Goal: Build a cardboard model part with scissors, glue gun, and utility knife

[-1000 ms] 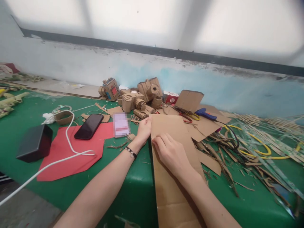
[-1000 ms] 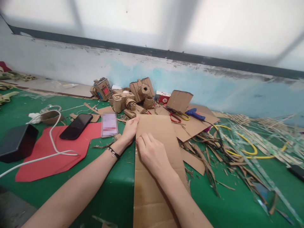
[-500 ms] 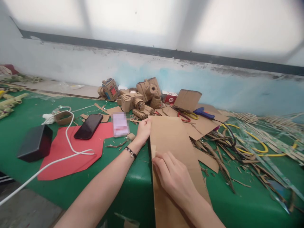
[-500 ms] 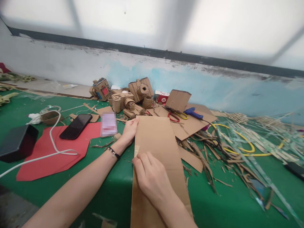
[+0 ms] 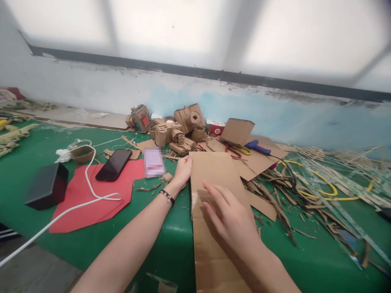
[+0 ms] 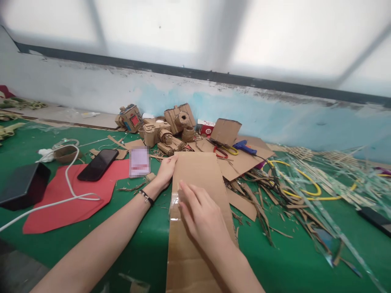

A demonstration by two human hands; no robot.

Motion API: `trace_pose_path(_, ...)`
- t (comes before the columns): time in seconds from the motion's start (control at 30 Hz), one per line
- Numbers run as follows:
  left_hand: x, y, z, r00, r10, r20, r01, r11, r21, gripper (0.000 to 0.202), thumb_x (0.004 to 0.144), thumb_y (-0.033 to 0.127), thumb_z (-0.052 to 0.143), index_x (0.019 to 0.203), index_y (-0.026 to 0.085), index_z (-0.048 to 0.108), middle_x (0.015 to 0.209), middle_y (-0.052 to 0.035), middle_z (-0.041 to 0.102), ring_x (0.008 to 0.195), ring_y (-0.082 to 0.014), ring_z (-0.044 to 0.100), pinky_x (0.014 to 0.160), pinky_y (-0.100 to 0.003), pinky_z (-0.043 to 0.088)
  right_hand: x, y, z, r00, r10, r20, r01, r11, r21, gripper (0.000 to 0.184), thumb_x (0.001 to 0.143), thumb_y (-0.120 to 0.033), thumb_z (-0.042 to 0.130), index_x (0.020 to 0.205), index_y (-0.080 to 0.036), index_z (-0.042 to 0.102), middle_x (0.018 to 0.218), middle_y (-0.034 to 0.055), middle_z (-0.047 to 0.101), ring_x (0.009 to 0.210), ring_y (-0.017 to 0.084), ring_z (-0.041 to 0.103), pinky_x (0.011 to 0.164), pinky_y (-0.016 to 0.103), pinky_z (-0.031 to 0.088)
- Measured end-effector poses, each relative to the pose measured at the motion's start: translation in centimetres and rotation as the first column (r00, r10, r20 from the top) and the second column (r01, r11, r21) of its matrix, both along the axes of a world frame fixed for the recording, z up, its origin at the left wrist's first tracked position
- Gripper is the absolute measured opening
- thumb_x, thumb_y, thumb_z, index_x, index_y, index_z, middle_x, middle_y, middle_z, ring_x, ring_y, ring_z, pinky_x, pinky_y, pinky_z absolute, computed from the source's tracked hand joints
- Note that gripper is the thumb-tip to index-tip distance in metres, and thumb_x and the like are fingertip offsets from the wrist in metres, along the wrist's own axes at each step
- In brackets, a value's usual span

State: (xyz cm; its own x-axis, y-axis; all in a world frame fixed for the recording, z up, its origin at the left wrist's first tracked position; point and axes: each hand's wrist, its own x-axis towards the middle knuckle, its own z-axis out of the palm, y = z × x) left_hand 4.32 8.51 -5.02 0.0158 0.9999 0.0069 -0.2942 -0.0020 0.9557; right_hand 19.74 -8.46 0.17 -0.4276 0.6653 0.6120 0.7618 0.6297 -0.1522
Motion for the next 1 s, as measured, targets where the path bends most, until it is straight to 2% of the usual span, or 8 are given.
trace_pose_path(0.1,0.0,-0.1,0.1,1.000,0.007,0.007,-0.007,1.000,0.008,0.034,0.108,0.047,0.068,0.103,0.014,0.075,0.097,-0.0039,0.079,0.086,-0.0196,0.076,0.085,-0.039,0.064,0.3,1.2,0.0,0.993,0.075,0.091,-0.066,0.993,-0.099,0.036,0.110,-0.021,0.058,0.146,-0.021,0.064,0.135,0.0158,0.075,0.121,0.029,0.072,0.099,0.046,0.063)
trace_pose_path(0.2,0.0,-0.1,0.1,1.000,0.014,0.012,-0.015,1.000,0.012,0.034,0.107,0.048,0.068,0.103,0.014,0.075,0.098,-0.0043,0.079,0.088,-0.0201,0.077,0.086,-0.040,0.064,0.0,2.6,0.0,0.981,0.121,0.149,-0.102,0.987,-0.127,0.029,0.108,-0.020,0.064,0.136,-0.026,0.074,0.136,0.0143,0.075,0.123,0.030,0.069,0.098,0.047,0.060)
trace_pose_path(0.3,-0.1,-0.1,0.0,1.000,0.015,0.008,-0.015,1.000,0.010,0.034,0.106,0.048,0.069,0.105,0.014,0.076,0.100,-0.0048,0.079,0.087,-0.0200,0.077,0.085,-0.039,0.064,-0.6,3.9,0.1,0.968,0.181,0.173,-0.156,0.977,-0.147,0.017,0.106,-0.022,0.071,0.117,-0.030,0.082,0.134,0.0113,0.076,0.122,0.029,0.067,0.098,0.046,0.056)
trace_pose_path(0.37,-0.1,0.0,-0.1,1.000,0.016,-0.001,-0.016,1.000,0.009,0.034,0.107,0.048,0.069,0.108,0.014,0.075,0.102,-0.0052,0.079,0.088,-0.0200,0.076,0.084,-0.039,0.064,-1.0,4.5,0.1,0.964,0.216,0.153,-0.191,0.968,-0.164,0.013,0.106,-0.020,0.070,0.107,-0.027,0.081,0.128,0.0101,0.078,0.118,0.026,0.068,0.099,0.044,0.054)
trace_pose_path(0.47,-0.2,0.2,-0.2,0.999,0.022,-0.028,-0.022,1.000,0.005,0.032,0.107,0.046,0.069,0.112,0.014,0.074,0.106,-0.0054,0.078,0.090,-0.0208,0.076,0.083,-0.039,0.065,-1.7,4.8,-0.1,0.967,0.251,0.046,-0.239,0.952,-0.190,0.014,0.110,-0.019,0.063,0.108,-0.023,0.076,0.119,0.0092,0.079,0.112,0.023,0.069,0.100,0.040,0.054)
trace_pose_path(0.63,-0.1,0.6,-0.6,0.997,0.016,-0.070,-0.016,1.000,0.000,0.032,0.106,0.044,0.071,0.118,0.015,0.073,0.113,-0.0062,0.076,0.095,-0.0226,0.075,0.084,-0.040,0.066,-2.2,3.9,-0.9,0.954,0.288,-0.079,-0.296,0.948,-0.117,0.015,0.112,-0.013,0.055,0.109,-0.020,0.068,0.111,0.0095,0.079,0.106,0.023,0.070,0.094,0.038,0.057)
trace_pose_path(0.8,0.1,0.6,-0.8,0.995,-0.032,-0.098,0.029,0.999,-0.027,0.032,0.106,0.045,0.070,0.117,0.014,0.073,0.110,-0.0056,0.075,0.092,-0.0214,0.075,0.081,-0.038,0.065,-2.7,2.2,-1.2,0.942,0.325,-0.085,-0.331,0.941,-0.071,0.017,0.112,-0.011,0.051,0.109,-0.021,0.064,0.105,0.0089,0.076,0.100,0.023,0.067,0.089,0.037,0.058)
trace_pose_path(1.0,0.1,0.6,-0.7,0.992,-0.080,-0.102,0.074,0.995,-0.067,0.032,0.106,0.044,0.070,0.120,0.015,0.072,0.114,-0.0063,0.075,0.094,-0.0223,0.075,0.082,-0.039,0.066,-3.4,-0.3,-1.5,0.942,0.329,-0.066,-0.333,0.942,-0.049,0.016,0.111,-0.008,0.051,0.108,-0.019,0.062,0.102,0.0076,0.075,0.093,0.022,0.060,0.083,0.035,0.053)
